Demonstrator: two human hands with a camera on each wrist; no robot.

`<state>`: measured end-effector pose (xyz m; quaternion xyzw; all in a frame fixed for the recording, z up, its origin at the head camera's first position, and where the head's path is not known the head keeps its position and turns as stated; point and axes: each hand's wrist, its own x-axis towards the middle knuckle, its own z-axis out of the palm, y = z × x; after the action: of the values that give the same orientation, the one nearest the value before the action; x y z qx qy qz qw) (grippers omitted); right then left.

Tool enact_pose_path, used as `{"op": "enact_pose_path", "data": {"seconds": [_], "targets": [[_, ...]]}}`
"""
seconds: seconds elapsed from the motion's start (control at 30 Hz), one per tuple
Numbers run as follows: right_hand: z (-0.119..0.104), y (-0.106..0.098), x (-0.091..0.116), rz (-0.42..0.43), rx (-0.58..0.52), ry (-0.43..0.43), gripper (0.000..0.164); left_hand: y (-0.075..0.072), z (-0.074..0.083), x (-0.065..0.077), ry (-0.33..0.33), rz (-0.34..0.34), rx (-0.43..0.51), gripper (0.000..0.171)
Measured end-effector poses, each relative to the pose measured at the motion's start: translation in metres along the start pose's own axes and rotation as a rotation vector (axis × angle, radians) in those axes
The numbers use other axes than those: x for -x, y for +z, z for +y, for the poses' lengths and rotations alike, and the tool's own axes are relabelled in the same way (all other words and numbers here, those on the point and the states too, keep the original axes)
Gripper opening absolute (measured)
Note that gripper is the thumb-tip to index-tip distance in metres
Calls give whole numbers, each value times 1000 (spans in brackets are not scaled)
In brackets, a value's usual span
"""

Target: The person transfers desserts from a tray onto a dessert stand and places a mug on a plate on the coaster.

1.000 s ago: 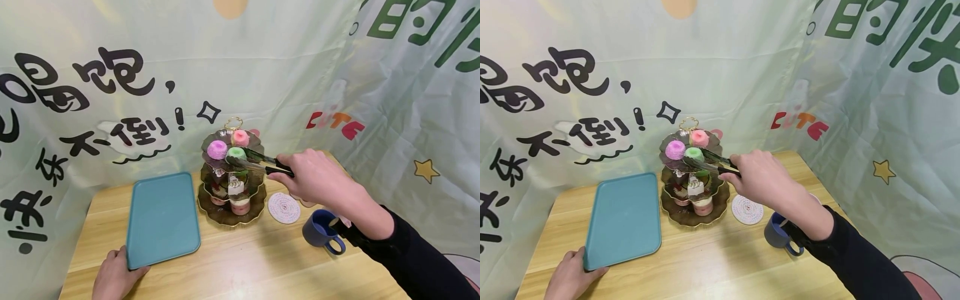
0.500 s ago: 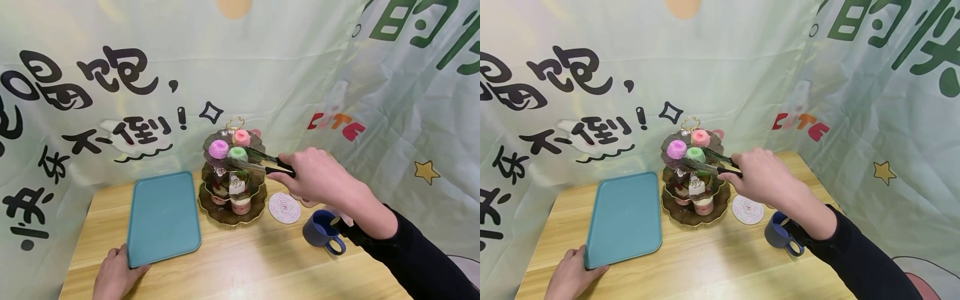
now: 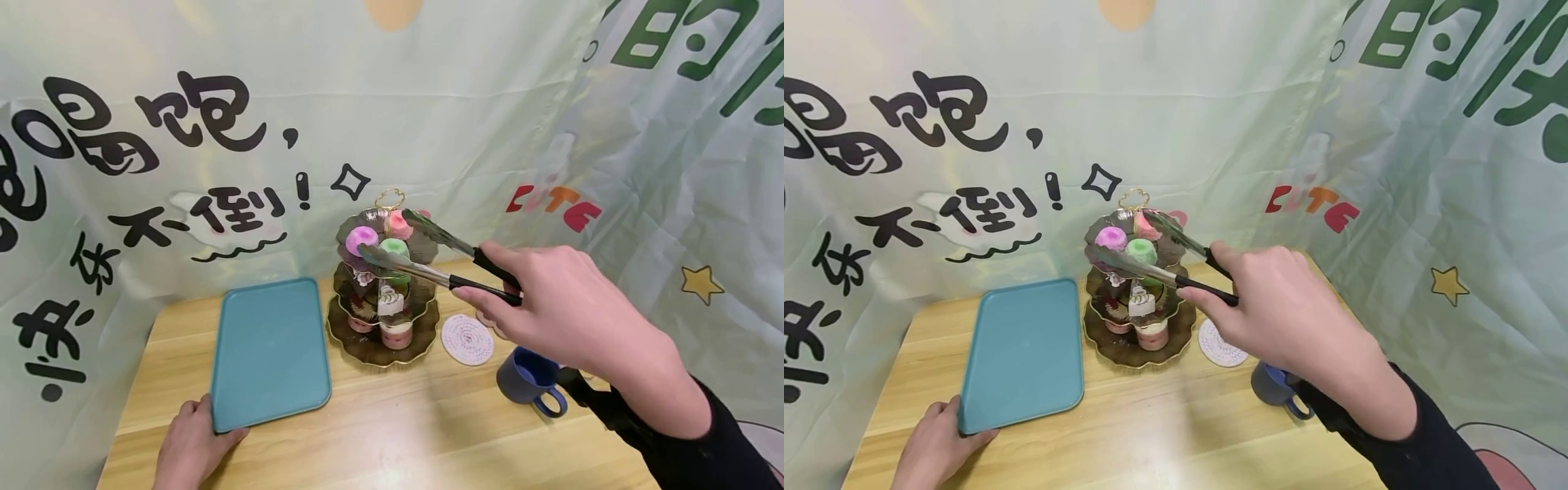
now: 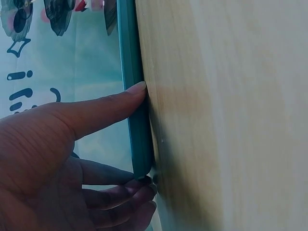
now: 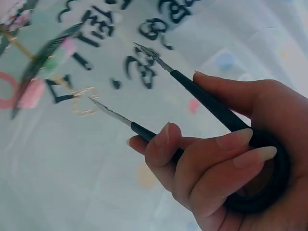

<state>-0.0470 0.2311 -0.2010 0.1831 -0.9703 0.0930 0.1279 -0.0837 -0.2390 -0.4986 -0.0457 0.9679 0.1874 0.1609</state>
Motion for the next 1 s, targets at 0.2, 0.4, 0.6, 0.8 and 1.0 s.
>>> {"op": "enact_pose_path", "data": {"seconds": [0.2,0.4,0.6,0.8,1.0], "targets": [[-32,20,6,134,-56,-104,35,-2,-1,-1,7,8,-2,116],[-67,74,9,156,-54,-156,71,-4,-1,-2,-1,-9,-4,117],[-96,127,0,32,-124,-171,71,-3,-1,-2,-5,-15,-8,116],[-112,190,-18,-39,-118,-166,72,-2,0,-1,-11,-7,1,115],[-123,249,-37,-55,-57,-132,74,-2,2,0,-13,-1,4,114]]}}
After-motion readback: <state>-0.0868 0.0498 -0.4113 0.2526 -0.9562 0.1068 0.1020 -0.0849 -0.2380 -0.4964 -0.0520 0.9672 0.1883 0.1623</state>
